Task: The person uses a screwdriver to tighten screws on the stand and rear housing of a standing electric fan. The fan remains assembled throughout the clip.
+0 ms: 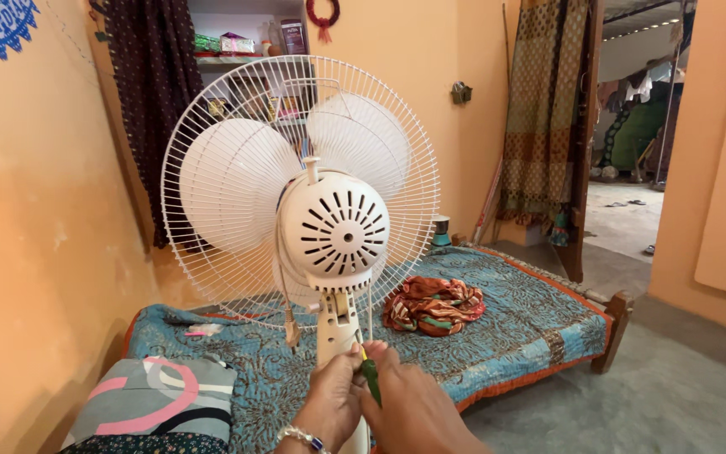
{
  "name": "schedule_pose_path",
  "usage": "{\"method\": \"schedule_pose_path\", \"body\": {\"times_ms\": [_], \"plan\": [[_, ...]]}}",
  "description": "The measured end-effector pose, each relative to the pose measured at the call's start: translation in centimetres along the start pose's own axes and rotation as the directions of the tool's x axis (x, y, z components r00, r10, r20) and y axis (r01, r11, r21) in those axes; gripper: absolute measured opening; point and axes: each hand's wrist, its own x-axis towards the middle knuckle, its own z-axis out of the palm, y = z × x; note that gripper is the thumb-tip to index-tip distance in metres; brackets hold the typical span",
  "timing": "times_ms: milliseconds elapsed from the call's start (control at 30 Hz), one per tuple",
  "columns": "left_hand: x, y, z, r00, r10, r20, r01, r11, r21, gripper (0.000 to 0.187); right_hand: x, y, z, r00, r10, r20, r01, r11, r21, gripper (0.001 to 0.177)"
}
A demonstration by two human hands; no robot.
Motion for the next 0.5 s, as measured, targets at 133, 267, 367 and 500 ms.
{"method": "schedule_pose_path", "body": {"times_ms": [133,267,367,500], "plan": [[-0.6,0.3,-1.2,0.998,0.043,0.036,-0.044,0.999,0.017,0.023,-0.7,-2.6,-1.4,0.996,0.024,0.085,-0.017,0.997,-0.08,0.07],[-0.4,0.8,-2.4,0.999,0.033,-0.005,-0.033,0.999,-0.019,0.022,-1.1,-3.5,-1.7,0.997,-0.042,0.071,0.049,0.994,-0.097,0.072],[0.1,0.9,-3.0,0.997,0.026,-0.066,-0.03,0.997,-0.07,0.023,-0.9,-3.3,-1.1,0.995,-0.035,0.09,0.043,0.995,-0.092,0.062],[0.4,1.4,-3.6,0.998,-0.012,-0.06,0.009,0.999,-0.046,0.025,-0.4,-3.2,-0.2,0.989,0.003,0.148,0.019,0.99,-0.143,0.049]]}}
